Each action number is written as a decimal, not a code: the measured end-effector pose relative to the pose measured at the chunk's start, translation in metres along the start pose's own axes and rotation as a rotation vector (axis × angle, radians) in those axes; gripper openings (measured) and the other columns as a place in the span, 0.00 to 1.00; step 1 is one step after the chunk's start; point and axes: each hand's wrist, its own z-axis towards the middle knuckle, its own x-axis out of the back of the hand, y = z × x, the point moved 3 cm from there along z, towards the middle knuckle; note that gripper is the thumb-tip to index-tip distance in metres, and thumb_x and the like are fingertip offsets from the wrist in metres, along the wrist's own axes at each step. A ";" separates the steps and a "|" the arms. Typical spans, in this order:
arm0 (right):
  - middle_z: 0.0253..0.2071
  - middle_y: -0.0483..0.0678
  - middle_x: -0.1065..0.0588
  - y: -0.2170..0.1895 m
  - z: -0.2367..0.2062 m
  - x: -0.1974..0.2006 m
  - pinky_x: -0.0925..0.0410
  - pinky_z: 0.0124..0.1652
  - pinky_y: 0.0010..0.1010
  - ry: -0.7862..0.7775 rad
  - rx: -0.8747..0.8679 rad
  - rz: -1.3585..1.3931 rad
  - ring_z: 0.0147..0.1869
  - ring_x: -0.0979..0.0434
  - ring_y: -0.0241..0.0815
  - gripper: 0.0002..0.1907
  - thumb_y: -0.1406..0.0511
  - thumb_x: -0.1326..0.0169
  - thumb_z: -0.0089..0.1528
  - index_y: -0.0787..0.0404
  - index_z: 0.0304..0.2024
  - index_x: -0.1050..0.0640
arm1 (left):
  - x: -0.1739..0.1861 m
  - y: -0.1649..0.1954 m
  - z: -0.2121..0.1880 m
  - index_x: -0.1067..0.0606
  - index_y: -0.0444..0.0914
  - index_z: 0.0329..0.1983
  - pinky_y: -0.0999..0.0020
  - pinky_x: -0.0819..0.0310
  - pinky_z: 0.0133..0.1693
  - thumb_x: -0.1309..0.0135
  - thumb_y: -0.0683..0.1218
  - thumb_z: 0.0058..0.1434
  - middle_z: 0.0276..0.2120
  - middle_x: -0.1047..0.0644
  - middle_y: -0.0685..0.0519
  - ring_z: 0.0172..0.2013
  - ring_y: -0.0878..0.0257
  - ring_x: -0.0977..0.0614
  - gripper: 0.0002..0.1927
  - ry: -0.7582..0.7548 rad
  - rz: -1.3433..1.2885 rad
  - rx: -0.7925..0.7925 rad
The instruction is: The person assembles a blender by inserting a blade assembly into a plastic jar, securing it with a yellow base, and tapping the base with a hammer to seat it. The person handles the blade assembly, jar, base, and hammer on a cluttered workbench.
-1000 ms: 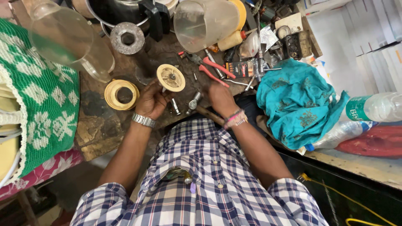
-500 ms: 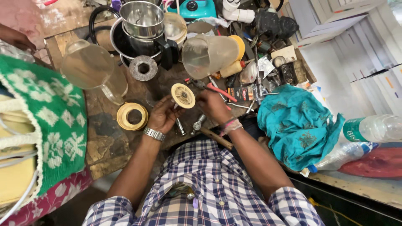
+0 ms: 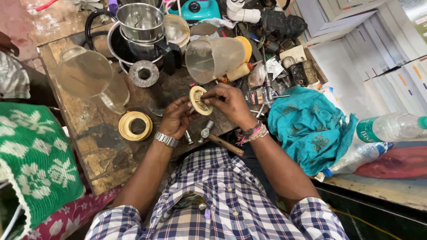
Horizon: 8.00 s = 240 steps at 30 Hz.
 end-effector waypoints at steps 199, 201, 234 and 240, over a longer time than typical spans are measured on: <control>0.36 0.54 0.20 0.043 -0.042 0.036 0.32 0.59 0.36 0.208 -0.247 0.781 0.60 0.20 0.50 0.38 0.84 0.61 0.46 0.67 0.62 0.35 | -0.067 0.034 -0.011 0.24 0.28 0.52 0.74 0.19 0.45 0.38 0.35 0.60 0.42 0.17 0.48 0.41 0.66 0.16 0.17 0.074 0.669 -0.175; 0.33 0.55 0.21 0.041 -0.041 0.037 0.31 0.59 0.39 0.228 -0.197 0.874 0.56 0.21 0.52 0.38 0.85 0.60 0.47 0.70 0.62 0.33 | -0.066 0.032 -0.010 0.24 0.28 0.52 0.74 0.19 0.45 0.38 0.35 0.60 0.42 0.17 0.49 0.41 0.67 0.16 0.17 0.074 0.677 -0.168; 0.61 0.45 0.25 0.055 -0.040 0.007 0.30 0.56 0.28 0.106 -0.192 0.529 0.59 0.24 0.36 0.19 0.65 0.40 0.65 0.66 0.58 0.21 | -0.061 0.033 -0.007 0.24 0.30 0.53 0.72 0.19 0.45 0.40 0.33 0.59 0.42 0.17 0.49 0.41 0.66 0.16 0.18 0.067 0.685 -0.204; 0.53 0.43 0.21 0.054 -0.045 0.010 0.30 0.43 0.24 0.175 -0.464 0.816 0.50 0.21 0.32 0.23 0.57 0.43 0.63 0.58 0.59 0.23 | -0.071 0.041 -0.010 0.24 0.30 0.54 0.73 0.20 0.49 0.38 0.34 0.60 0.46 0.18 0.51 0.45 0.67 0.16 0.18 0.048 0.681 -0.321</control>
